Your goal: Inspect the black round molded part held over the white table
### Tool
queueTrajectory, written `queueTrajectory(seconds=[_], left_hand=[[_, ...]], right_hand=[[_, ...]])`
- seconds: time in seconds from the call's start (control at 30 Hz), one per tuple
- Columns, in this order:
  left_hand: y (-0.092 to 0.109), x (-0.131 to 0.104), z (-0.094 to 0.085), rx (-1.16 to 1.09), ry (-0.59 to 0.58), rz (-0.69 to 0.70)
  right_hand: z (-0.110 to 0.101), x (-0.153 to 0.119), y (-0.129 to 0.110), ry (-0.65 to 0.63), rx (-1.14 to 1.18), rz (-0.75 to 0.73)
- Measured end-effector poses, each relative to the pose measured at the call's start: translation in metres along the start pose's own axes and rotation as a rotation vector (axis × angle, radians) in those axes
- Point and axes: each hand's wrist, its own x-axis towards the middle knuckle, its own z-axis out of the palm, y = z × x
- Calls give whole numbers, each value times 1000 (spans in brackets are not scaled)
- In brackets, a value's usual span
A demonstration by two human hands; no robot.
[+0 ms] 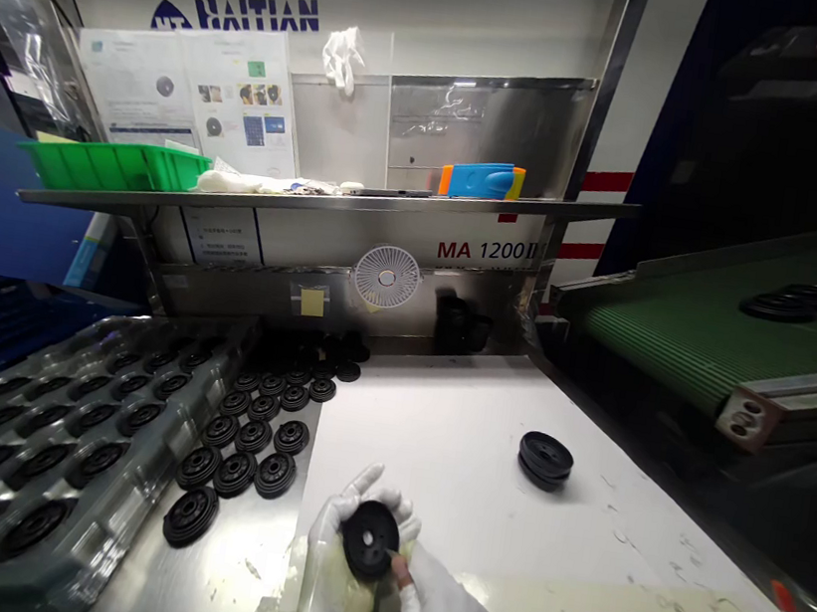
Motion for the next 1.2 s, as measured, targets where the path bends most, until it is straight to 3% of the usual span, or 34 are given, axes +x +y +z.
queueTrajectory(seconds=[0.13, 0.37, 0.53, 0.87, 1.07, 1.2], left_hand=[[-4, 3, -1, -7, 27, 63], [-6, 5, 7, -39, 62, 152], [-2, -1, 3, -7, -20, -33], [-7, 4, 2, -41, 48, 166], [-5, -3, 0, -26, 27, -3], [-5, -2, 2, -41, 61, 35]], right_hand=[[0, -2, 5, -6, 8, 34], [6, -7, -8, 0, -44, -34], [-2, -2, 1, 7, 5, 26], [7, -10, -10, -34, -50, -6], [-5, -4, -1, -23, 49, 34], [-6, -6, 0, -95, 38, 22]])
